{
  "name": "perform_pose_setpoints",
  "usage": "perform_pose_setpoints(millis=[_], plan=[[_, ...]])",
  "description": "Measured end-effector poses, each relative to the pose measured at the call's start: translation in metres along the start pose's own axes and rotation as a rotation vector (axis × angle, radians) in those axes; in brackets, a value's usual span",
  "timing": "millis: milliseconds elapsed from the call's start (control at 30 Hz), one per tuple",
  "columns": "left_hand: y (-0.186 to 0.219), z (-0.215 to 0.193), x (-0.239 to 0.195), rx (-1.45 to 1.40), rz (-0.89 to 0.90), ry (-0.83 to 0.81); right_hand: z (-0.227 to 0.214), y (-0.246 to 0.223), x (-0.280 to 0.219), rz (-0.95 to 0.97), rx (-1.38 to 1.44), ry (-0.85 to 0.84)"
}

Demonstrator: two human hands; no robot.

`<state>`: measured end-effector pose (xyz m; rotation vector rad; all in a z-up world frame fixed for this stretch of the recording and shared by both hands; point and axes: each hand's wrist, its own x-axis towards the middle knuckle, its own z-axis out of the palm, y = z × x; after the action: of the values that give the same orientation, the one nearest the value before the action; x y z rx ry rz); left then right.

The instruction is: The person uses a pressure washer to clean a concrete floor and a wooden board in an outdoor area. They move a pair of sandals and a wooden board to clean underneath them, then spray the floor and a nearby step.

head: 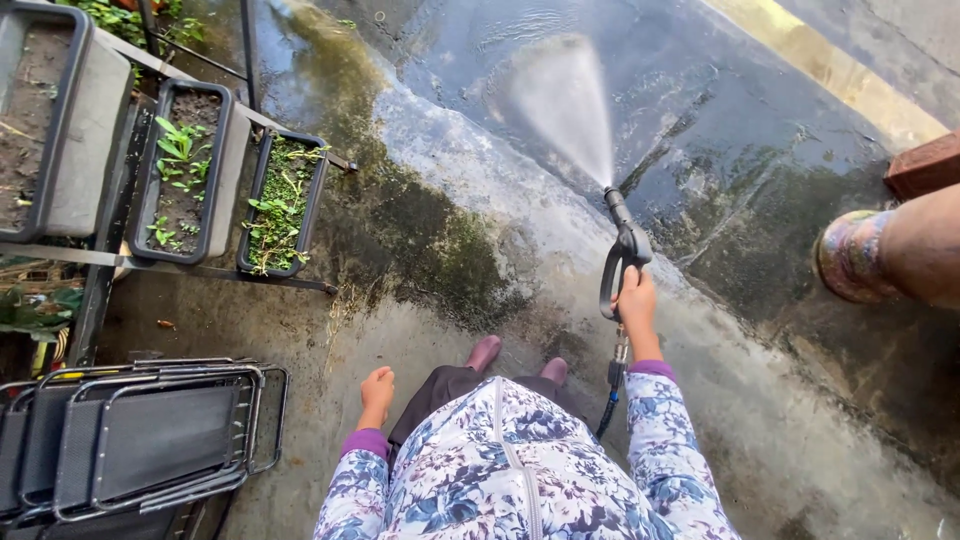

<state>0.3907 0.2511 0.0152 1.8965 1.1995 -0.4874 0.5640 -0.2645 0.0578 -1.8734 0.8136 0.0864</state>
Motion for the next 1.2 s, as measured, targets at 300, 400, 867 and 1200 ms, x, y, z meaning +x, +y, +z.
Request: perform_pose_setpoints(millis=[300, 400, 867, 1200], plan=[[-0.009, -0.002, 0.002, -0.021, -0.065, 0.005, 0.013, -0.03, 0.043, -0.11, 0.019, 0.04], [-0.009, 0.001, 0.004, -0.032, -0.057, 0.002, 0.016, -0.038, 0.046, -0.134, 0.047, 0.055], [0.016, 0.016, -0.007, -0.012, -0.032, -0.044, -0.003, -0.01, -0.001, -0.174, 0.13, 0.084], [-0.007, 0.003, 0.014, 0.072, -0.072, -0.02, 0.042, 0.019, -0.057, 0.077, -0.065, -0.179]])
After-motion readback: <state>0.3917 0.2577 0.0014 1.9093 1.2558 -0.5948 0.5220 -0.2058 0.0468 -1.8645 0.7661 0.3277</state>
